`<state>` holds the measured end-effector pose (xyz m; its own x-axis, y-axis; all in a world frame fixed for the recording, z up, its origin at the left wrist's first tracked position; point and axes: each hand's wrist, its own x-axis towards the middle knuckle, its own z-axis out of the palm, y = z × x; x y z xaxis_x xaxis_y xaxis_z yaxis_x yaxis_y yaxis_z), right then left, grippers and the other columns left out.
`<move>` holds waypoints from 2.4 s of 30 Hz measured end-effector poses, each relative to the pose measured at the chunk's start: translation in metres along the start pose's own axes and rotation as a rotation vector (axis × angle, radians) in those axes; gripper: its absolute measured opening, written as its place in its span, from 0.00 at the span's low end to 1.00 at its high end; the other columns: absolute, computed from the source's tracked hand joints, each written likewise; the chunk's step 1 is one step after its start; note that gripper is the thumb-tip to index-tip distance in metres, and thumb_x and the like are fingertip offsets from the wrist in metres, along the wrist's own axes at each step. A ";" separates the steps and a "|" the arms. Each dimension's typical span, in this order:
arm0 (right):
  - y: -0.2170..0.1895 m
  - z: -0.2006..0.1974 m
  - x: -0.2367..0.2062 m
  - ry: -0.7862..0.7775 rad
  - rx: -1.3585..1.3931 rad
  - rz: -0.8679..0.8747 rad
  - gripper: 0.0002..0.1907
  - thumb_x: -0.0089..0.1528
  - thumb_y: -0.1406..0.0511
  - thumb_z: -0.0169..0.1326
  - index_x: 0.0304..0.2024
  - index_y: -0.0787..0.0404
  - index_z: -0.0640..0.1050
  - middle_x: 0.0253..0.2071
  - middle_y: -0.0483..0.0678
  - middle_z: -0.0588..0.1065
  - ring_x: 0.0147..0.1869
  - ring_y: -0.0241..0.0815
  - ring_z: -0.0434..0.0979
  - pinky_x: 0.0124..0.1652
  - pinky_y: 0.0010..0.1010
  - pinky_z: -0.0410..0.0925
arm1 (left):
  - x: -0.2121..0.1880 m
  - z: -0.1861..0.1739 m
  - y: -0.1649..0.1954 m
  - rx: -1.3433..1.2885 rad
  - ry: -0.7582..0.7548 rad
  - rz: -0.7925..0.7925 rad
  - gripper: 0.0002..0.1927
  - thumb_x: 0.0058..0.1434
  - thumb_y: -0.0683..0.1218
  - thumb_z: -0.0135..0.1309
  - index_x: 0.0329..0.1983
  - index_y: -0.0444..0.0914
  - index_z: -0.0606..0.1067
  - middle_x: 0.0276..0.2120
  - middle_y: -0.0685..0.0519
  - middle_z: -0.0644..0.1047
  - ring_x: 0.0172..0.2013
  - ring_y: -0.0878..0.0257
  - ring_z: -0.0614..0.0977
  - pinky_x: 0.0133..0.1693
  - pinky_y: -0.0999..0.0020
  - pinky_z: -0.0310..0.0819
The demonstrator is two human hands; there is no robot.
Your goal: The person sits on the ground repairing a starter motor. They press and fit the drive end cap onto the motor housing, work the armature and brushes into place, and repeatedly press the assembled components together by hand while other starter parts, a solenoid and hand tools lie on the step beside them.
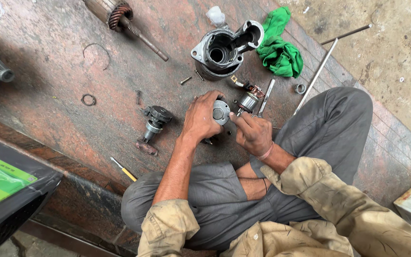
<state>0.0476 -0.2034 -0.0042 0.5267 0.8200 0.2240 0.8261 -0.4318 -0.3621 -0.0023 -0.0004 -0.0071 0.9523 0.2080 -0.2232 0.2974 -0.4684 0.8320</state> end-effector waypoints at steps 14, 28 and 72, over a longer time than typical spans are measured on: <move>-0.003 0.002 -0.002 0.009 0.001 0.068 0.22 0.51 0.73 0.57 0.49 0.56 0.81 0.32 0.45 0.71 0.26 0.44 0.73 0.26 0.37 0.66 | 0.000 0.003 -0.003 -0.011 0.035 0.051 0.31 0.38 0.44 0.68 0.49 0.42 0.74 0.45 0.50 0.80 0.50 0.47 0.80 0.54 0.52 0.71; -0.010 -0.007 0.006 0.077 0.183 0.148 0.14 0.59 0.73 0.60 0.47 0.60 0.80 0.32 0.49 0.71 0.28 0.49 0.74 0.28 0.39 0.66 | 0.003 -0.004 -0.001 -0.012 0.010 0.042 0.37 0.31 0.43 0.70 0.49 0.42 0.73 0.46 0.50 0.79 0.52 0.46 0.79 0.57 0.50 0.69; -0.009 -0.001 0.009 0.055 0.069 0.064 0.09 0.56 0.72 0.61 0.39 0.61 0.78 0.29 0.48 0.69 0.23 0.45 0.72 0.25 0.37 0.64 | 0.004 -0.002 0.000 -0.024 0.014 0.002 0.34 0.35 0.42 0.68 0.49 0.43 0.72 0.45 0.51 0.78 0.53 0.46 0.77 0.65 0.41 0.57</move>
<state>0.0452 -0.1931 0.0021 0.5894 0.7691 0.2473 0.7759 -0.4535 -0.4386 0.0010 0.0018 -0.0067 0.9517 0.2193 -0.2147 0.2937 -0.4480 0.8444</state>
